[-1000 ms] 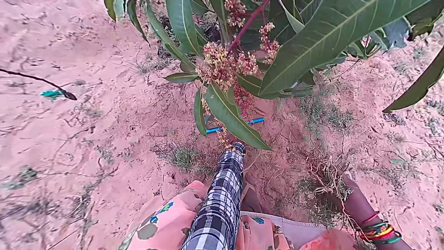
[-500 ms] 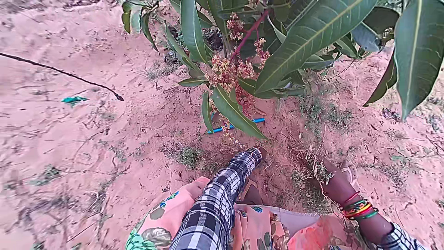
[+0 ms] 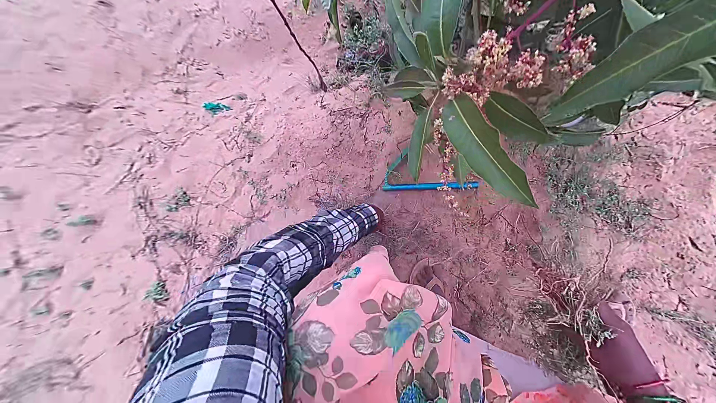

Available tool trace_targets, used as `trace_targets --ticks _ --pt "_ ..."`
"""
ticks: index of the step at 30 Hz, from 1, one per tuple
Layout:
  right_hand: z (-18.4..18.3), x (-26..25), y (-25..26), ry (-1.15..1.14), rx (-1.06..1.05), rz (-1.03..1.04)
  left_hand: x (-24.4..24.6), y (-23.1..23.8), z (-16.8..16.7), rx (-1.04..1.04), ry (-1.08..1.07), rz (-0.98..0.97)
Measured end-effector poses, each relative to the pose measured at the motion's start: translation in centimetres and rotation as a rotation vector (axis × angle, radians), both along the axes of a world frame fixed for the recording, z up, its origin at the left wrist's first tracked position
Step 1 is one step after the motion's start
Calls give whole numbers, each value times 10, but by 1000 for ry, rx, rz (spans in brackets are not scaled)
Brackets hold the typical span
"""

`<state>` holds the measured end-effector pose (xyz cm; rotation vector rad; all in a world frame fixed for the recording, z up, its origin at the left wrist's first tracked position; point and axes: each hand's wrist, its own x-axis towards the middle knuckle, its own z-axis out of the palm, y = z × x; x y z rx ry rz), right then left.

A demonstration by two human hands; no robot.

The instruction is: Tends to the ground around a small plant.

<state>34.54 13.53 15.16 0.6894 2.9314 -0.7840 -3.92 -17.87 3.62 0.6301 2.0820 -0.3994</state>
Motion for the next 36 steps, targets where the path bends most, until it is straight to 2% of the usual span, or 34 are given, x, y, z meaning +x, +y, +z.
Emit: trace_targets --ticks 3,5,7,10,14,17,19,23,26,28,33,36 --pt "-15 10 3 -4 78 27 21 -11 -60 408 212 254" --pt "-26 11 5 -15 89 2 34 3 -72 638 274 263" --pt "-31 10 10 -79 107 -8 47 22 -85 735 220 203" --pt "-39 8 18 -150 135 18 55 43 -98 622 72 17" --pt "-39 9 20 -200 135 -19 46 52 -118 470 -11 -33" --pt "-37 10 18 -203 136 -23 39 50 -121 491 -52 -18" --pt "-39 11 18 -193 151 -19 42 49 -119 515 -62 107" --pt "-39 16 17 -190 159 -31 48 48 -101 500 -129 483" --pt "-45 24 23 -164 154 -35 49 47 -107 534 -128 692" --pt "-49 29 25 -138 163 -24 45 50 -114 533 -121 751" --pt "-57 36 31 -147 156 -24 44 59 -84 320 -92 475" --pt "-60 37 33 -147 156 -9 44 60 -94 329 -56 481"
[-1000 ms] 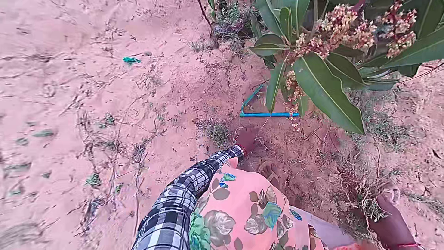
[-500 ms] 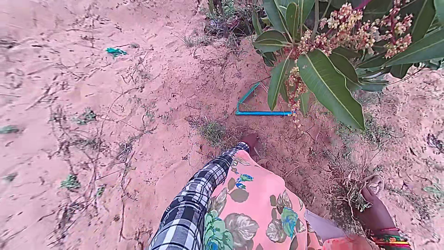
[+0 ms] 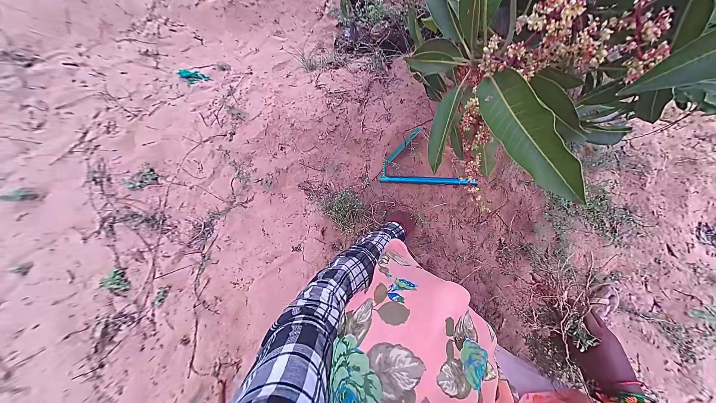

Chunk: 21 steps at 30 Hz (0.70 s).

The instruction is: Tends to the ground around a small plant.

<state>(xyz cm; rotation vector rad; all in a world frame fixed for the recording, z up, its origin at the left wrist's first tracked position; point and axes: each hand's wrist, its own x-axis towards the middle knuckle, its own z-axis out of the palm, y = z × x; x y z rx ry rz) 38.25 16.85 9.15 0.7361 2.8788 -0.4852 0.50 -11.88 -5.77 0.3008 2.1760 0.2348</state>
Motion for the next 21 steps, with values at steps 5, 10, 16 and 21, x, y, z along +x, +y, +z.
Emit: trace_targets --ticks 5,10,16,21 --pt "1 -2 -2 17 7 20 7 -3 0 18 44 -30" --pt "-3 0 1 4 -9 9 18 -25 6 105 14 -42" --pt "7 -6 -1 -46 -50 14 62 -64 10 55 -178 -51" --pt "7 -9 -2 -90 -71 55 45 -108 -43 89 140 -65"
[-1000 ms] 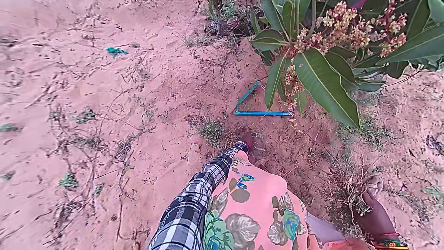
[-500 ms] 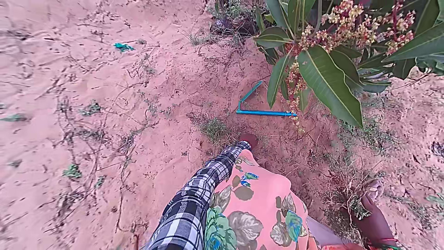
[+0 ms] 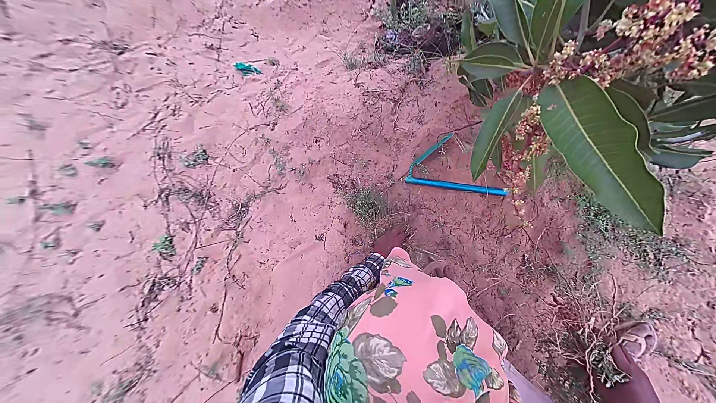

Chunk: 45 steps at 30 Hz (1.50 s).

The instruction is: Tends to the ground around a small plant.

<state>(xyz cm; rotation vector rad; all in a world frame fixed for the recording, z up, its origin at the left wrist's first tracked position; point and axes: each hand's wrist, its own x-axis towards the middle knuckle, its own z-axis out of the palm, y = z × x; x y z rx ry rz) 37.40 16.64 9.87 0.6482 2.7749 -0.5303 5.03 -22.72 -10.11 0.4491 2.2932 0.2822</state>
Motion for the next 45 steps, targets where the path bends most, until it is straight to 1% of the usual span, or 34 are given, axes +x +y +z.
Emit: trace_targets --ticks 1,2,3,4,6,9,13,17,19,21,24,27,31,34,36,39,41,43,45 --pt "1 -1 -1 -11 -2 -3 -5 -6 -8 32 115 16" --pt "1 -2 -1 -17 -4 -2 -11 -9 -9 47 185 26" --pt "1 -4 -1 -15 -1 3 -18 -10 -2 25 191 21" --pt "1 -5 -1 -18 1 3 -26 -9 2 -17 186 15" --pt "1 -7 -2 -21 -2 -7 -40 -8 -4 -76 188 58" --pt "2 -11 -4 -7 -7 -10 -58 -10 -13 -122 193 221" --pt "0 -12 -5 -33 6 1 -71 -36 -2 -152 162 421" --pt "2 -14 -5 -36 -3 -6 -63 -55 14 -237 21 494" --pt "3 -15 -5 -21 -13 2 -58 -55 27 -277 -60 462" --pt "4 -16 -5 -7 -14 11 -56 -54 30 -281 -85 414" --pt "2 -16 -4 13 -21 6 -48 -44 35 -257 -99 323" --pt "0 -17 -4 11 -14 24 -42 -33 50 -226 -98 252" --pt "1 -21 -5 -6 -7 25 -50 -39 56 -200 -74 208" --pt "-2 -25 -5 -32 -5 28 -56 -57 45 -135 38 238" --pt "-5 -25 -4 -41 -7 23 -64 -61 38 -110 121 336" --pt "-9 -26 -5 -58 -14 10 -90 -54 34 -106 111 462" --pt "-14 -26 -5 -102 -7 -8 -116 -50 15 -101 139 466" --pt "-19 -25 -8 -134 2 -11 -137 -53 -6 -140 140 421" --pt "-21 -25 -8 -156 -1 -5 -146 -59 -26 -145 105 380"
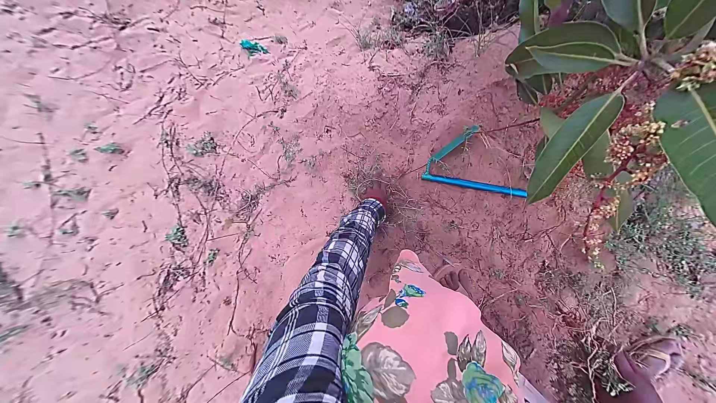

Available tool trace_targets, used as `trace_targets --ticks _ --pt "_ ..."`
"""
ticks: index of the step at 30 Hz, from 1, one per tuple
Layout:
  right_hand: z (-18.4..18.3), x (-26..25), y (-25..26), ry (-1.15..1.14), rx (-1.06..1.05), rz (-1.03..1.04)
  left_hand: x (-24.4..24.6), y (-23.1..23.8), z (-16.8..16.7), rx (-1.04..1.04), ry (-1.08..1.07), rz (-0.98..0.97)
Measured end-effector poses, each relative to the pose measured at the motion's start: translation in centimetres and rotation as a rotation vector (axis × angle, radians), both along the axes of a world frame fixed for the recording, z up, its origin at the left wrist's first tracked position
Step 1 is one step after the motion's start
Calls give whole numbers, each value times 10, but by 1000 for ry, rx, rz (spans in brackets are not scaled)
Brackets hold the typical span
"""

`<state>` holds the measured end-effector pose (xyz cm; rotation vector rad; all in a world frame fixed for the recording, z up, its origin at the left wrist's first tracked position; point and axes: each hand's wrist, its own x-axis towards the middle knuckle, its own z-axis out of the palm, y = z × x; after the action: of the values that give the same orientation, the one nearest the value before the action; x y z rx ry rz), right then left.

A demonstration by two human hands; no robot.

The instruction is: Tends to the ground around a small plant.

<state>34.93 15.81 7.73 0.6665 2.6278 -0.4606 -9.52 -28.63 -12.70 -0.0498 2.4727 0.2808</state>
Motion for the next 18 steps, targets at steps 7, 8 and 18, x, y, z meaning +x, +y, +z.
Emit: trace_targets --ticks 7,8,18 --pt "6 -6 -6 16 -19 -3 17 -10 17 -92 -167 103" --pt "7 -5 -6 17 -23 -17 19 -12 22 -90 -203 76" --pt "17 1 -8 72 -35 -18 60 -11 23 -2 -144 -299"
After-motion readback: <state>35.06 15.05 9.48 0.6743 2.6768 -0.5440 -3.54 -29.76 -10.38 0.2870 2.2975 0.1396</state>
